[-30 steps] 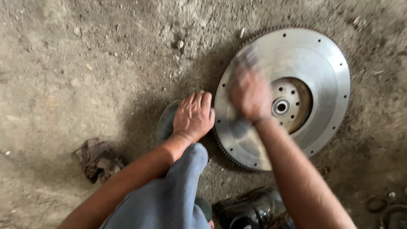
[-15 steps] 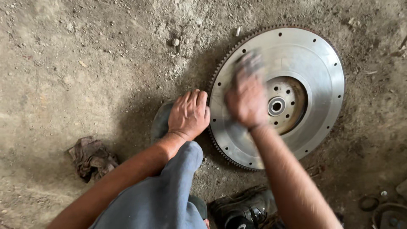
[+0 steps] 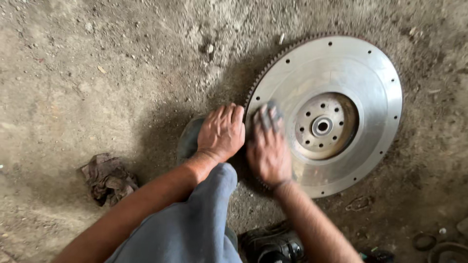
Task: The person kneels on the floor and scrubs a large circular metal part with a small abrasive block. They hold the part steady with one hand while scrubbing the surface and edges with the other hand.
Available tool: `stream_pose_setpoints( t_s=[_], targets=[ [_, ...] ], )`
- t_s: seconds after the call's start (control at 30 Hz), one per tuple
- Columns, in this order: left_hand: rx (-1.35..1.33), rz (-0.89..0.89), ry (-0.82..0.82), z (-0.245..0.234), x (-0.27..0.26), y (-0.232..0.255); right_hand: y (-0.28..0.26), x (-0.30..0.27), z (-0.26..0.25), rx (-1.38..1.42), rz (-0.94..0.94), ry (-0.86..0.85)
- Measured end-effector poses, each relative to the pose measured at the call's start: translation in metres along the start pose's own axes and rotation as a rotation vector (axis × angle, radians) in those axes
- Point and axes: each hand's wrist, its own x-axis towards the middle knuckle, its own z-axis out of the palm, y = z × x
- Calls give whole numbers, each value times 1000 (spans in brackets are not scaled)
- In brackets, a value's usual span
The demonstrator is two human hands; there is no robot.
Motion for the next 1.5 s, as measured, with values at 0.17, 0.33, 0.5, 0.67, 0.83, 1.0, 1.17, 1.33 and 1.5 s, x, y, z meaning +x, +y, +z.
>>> stream_pose_setpoints(
  t_s=[0.17,0.33,0.5,0.67,0.83,1.0,1.17,1.33,1.5],
  targets=[
    [6,14,-11,-1,1,0,83,88,-27,-19,271,228],
    [-7,12,23,1,1,0,68,98,-28,-137,223,179],
    [26,8,5,3,-1,0,-5,22,-10,18,39,80],
    [2,12,12,3,0,0,53,63,-7,-191,71,199],
    [4,33,17,-2,-1,-3,99,112,-22,6,268,236],
    [3,-23,-29,6,0,-1,30,36,4,-355,88,167],
    [7,14,46,7,-3,-2,-16,-5,-7,116,23,2],
    [31,34,41,8,-2,-3,26,69,-17,-4,79,240],
    [16,38,48,8,-1,-4,19,60,-18,-53,-5,235]
  ],
)
